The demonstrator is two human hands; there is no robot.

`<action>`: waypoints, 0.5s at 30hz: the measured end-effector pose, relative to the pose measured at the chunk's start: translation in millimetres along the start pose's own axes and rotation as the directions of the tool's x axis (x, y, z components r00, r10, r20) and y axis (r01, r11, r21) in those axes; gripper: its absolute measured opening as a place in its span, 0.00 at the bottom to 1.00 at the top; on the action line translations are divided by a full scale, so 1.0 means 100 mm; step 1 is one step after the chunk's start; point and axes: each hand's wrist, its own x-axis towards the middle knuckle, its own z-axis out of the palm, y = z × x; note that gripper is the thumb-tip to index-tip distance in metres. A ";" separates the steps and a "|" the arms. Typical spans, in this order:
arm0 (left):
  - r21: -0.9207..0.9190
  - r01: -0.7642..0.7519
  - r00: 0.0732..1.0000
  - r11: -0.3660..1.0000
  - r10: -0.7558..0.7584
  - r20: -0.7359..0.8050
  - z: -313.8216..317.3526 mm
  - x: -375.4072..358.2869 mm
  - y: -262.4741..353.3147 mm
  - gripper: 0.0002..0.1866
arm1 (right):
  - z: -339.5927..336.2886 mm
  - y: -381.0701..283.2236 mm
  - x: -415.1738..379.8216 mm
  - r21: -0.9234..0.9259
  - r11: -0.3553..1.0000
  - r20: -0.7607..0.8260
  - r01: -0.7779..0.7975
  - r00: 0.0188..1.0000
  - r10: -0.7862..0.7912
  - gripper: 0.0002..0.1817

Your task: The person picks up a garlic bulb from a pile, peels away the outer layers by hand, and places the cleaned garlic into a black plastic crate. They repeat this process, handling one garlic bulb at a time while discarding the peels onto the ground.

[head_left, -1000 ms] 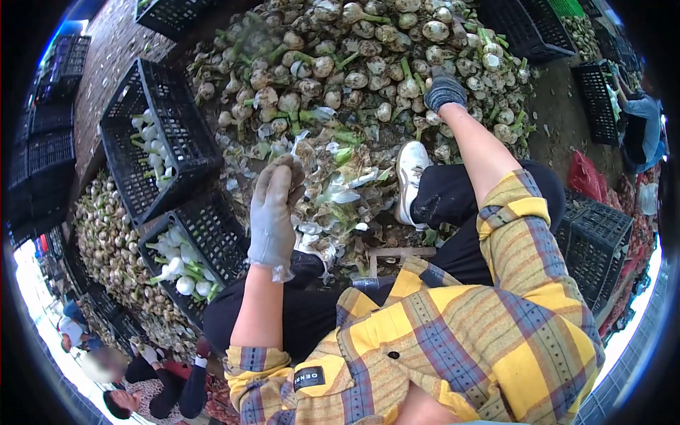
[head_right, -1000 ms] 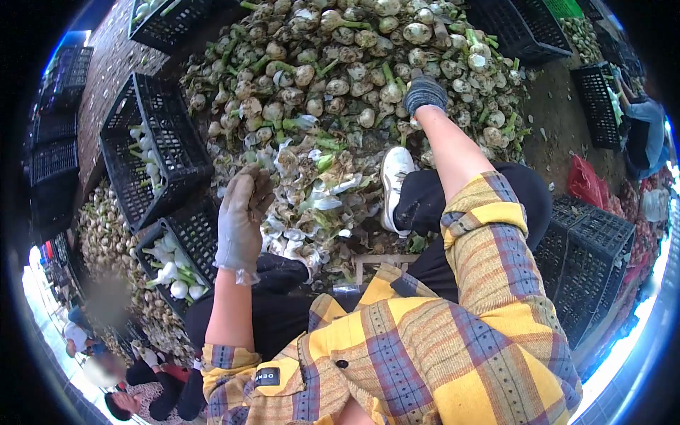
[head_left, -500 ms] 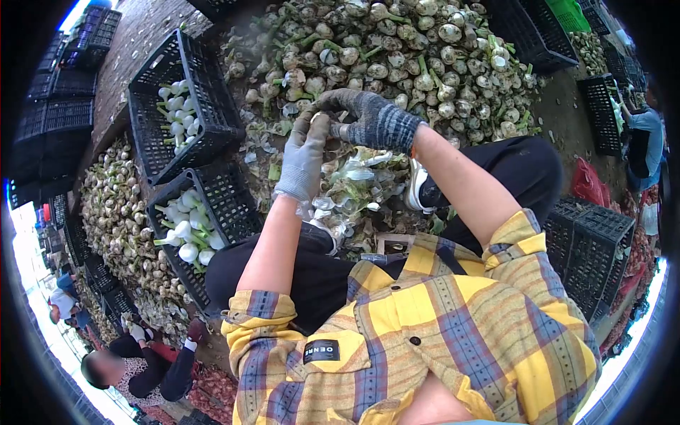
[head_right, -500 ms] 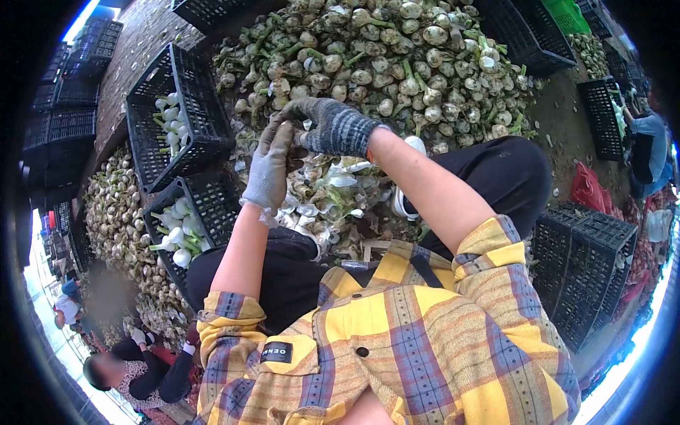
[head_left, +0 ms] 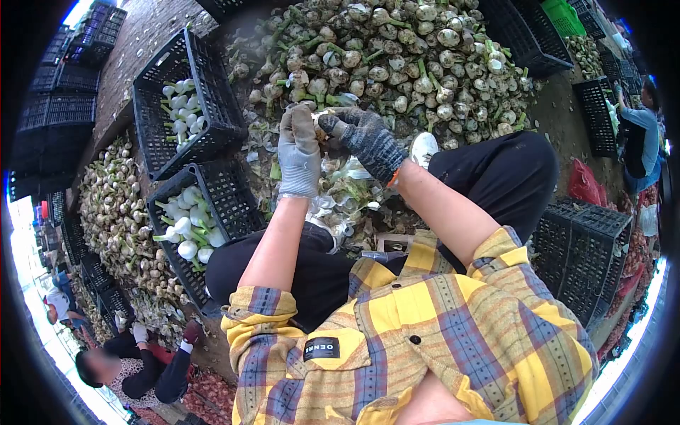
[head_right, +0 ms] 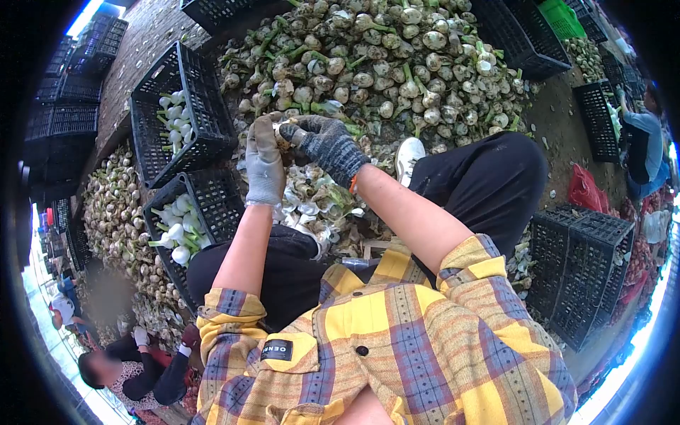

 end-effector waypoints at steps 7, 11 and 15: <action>0.110 -0.072 0.997 0.991 0.076 -0.030 -0.02 -0.04 -0.01 0.24 | -0.04 0.04 0.02 -0.092 0.991 0.046 0.100 0.994 -0.096 0.14; 0.076 -0.012 0.998 0.997 0.016 -0.058 0.00 -0.04 0.00 0.24 | -0.07 0.08 0.07 -0.261 0.953 0.034 0.156 0.988 -0.152 0.14; -0.075 0.070 0.997 0.995 -0.071 -0.020 -0.01 0.01 -0.02 0.24 | -0.09 0.13 0.07 -0.343 0.926 0.004 0.160 0.986 -0.169 0.15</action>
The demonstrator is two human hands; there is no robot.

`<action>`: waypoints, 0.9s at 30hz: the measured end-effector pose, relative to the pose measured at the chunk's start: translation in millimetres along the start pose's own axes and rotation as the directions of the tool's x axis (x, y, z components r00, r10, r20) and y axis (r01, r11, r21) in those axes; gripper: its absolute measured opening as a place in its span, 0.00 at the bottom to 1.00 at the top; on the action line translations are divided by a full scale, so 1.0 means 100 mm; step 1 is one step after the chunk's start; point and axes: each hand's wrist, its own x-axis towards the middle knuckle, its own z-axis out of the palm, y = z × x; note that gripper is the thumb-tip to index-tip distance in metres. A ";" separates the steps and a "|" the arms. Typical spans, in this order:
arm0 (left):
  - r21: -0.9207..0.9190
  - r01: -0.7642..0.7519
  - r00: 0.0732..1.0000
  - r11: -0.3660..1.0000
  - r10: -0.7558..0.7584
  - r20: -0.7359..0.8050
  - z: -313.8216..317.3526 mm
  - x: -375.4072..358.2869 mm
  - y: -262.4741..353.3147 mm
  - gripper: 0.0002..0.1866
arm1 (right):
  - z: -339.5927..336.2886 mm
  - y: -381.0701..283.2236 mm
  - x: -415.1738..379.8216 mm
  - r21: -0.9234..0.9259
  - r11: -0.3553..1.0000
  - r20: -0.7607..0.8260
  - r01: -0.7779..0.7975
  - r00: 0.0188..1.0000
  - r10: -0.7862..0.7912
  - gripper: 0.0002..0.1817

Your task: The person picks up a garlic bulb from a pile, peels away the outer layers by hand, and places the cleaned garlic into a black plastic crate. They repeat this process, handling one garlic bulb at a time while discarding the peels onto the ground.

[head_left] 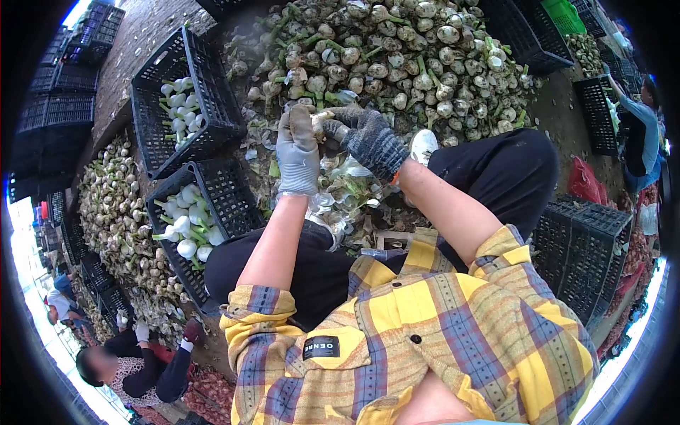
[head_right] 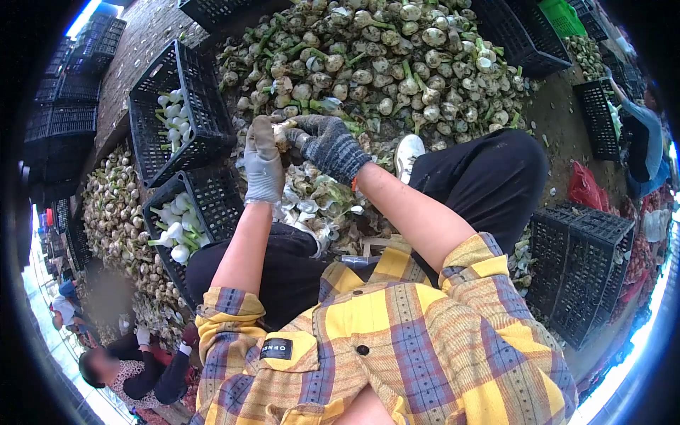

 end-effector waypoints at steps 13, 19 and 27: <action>0.088 -0.093 0.993 0.992 0.085 0.084 0.11 -0.07 -0.02 0.27 | -0.03 0.26 0.13 0.055 0.998 -0.213 -0.038 0.976 0.048 0.11; -0.091 0.346 0.934 0.934 -0.333 0.129 -0.02 -0.01 0.16 0.20 | -0.02 0.04 0.05 -0.382 0.921 -0.286 0.079 0.937 -0.199 0.11; -0.265 0.311 0.941 0.913 -0.255 0.223 -0.06 0.01 0.15 0.24 | 0.02 -0.13 0.05 -0.405 0.912 -0.199 0.060 0.968 -0.152 0.15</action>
